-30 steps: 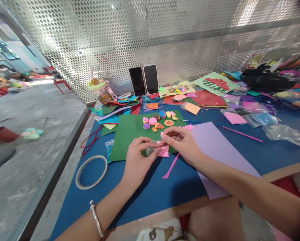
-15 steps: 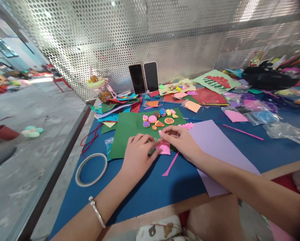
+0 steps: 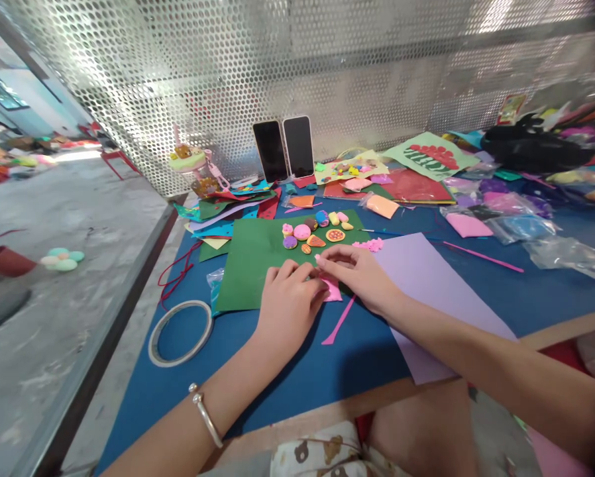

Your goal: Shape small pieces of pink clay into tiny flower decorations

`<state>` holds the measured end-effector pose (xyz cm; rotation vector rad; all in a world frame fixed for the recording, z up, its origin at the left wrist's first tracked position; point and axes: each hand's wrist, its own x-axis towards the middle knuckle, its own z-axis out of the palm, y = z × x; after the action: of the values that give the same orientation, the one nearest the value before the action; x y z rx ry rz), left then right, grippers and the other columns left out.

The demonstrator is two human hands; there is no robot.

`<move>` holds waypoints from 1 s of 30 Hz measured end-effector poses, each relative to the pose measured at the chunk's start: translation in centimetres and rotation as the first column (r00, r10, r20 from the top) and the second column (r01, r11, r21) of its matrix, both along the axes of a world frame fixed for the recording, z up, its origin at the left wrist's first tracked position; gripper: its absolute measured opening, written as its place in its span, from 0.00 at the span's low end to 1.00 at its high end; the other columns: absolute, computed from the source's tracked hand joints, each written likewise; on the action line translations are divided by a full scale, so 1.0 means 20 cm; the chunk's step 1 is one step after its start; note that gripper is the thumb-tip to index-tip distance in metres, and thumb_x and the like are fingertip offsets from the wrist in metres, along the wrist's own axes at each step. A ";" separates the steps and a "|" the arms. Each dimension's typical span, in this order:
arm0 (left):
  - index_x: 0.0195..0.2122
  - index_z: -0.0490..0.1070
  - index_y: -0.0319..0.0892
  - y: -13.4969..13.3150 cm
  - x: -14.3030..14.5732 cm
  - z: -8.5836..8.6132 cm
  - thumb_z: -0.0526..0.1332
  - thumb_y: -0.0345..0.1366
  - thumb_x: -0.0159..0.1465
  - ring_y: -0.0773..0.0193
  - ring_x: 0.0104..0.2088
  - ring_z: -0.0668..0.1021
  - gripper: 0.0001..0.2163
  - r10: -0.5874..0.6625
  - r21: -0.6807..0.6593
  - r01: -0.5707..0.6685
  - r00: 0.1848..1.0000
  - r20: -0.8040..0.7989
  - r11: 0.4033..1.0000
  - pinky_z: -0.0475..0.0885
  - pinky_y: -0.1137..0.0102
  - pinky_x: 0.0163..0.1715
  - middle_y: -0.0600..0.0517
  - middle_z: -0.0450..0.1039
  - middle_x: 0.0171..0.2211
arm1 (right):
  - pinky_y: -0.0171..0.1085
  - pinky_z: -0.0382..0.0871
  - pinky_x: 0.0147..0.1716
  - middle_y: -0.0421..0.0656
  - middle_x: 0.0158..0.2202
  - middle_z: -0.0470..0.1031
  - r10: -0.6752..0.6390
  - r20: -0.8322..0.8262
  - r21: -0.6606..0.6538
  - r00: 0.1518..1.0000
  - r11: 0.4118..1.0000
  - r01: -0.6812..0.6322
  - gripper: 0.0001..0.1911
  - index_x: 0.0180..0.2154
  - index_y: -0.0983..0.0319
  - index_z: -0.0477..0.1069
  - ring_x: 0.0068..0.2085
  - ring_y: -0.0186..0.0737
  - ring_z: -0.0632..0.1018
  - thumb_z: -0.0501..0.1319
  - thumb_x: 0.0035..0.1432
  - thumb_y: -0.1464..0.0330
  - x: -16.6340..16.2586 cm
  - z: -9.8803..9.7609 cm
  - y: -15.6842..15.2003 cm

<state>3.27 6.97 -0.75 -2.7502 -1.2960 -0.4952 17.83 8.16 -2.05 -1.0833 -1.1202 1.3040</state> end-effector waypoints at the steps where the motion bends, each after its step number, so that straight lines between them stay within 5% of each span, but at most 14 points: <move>1: 0.32 0.75 0.46 0.00 0.00 0.00 0.60 0.36 0.61 0.58 0.38 0.70 0.05 -0.004 -0.013 0.004 1.000 0.018 1.000 0.59 0.62 0.33 0.54 0.76 0.36 | 0.34 0.69 0.33 0.37 0.27 0.74 0.001 0.004 0.002 1.000 1.000 -0.001 0.09 0.27 0.61 0.72 0.30 0.35 0.75 0.68 0.45 0.64 0.00 0.00 0.00; 5: 0.32 0.76 0.46 0.02 -0.04 0.03 0.61 0.36 0.60 0.59 0.38 0.70 0.04 0.002 -0.075 0.008 0.990 0.138 0.997 0.60 0.64 0.35 0.54 0.75 0.35 | 0.35 0.69 0.34 0.38 0.27 0.73 0.022 0.024 0.016 0.999 1.000 -0.022 0.10 0.27 0.62 0.71 0.30 0.35 0.76 0.68 0.46 0.62 0.01 -0.01 0.00; 10: 0.30 0.77 0.45 0.07 -0.15 0.08 0.63 0.36 0.58 0.58 0.37 0.70 0.04 0.206 -0.083 -0.194 0.962 0.178 0.978 0.62 0.64 0.36 0.52 0.73 0.32 | 0.37 0.69 0.36 0.40 0.28 0.74 0.027 0.050 0.012 0.998 1.000 -0.028 0.09 0.28 0.62 0.71 0.32 0.38 0.77 0.66 0.48 0.63 0.02 -0.02 0.00; 14: 0.29 0.78 0.45 0.08 -0.16 0.06 0.64 0.35 0.57 0.58 0.36 0.70 0.03 0.156 -0.255 -0.134 0.985 0.067 0.958 0.62 0.64 0.35 0.52 0.73 0.32 | 0.36 0.68 0.34 0.40 0.29 0.74 0.048 0.128 0.028 0.991 0.998 -0.052 0.09 0.28 0.62 0.71 0.31 0.36 0.76 0.66 0.48 0.63 0.02 -0.02 0.00; 23: 0.30 0.79 0.47 0.11 -0.10 -0.03 0.65 0.35 0.56 0.61 0.34 0.69 0.03 0.221 -0.313 -0.126 0.931 0.289 0.941 0.63 0.66 0.36 0.53 0.69 0.30 | 0.35 0.65 0.30 0.39 0.28 0.73 0.085 0.180 0.014 0.980 0.996 -0.089 0.08 0.28 0.61 0.71 0.29 0.35 0.73 0.64 0.48 0.64 0.03 -0.01 -0.01; 30: 0.29 0.79 0.47 0.10 -0.09 -0.02 0.65 0.35 0.55 0.60 0.35 0.68 0.03 0.222 -0.331 -0.153 0.958 0.181 0.931 0.62 0.64 0.35 0.52 0.70 0.30 | 0.35 0.66 0.32 0.39 0.28 0.73 0.093 0.178 0.025 0.980 0.995 -0.099 0.08 0.28 0.62 0.71 0.30 0.35 0.74 0.64 0.49 0.64 0.02 0.01 -0.02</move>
<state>1.53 9.03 -1.13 -2.8334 -1.8186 -0.6365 18.17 7.75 -1.91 -1.1493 -1.3368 1.2772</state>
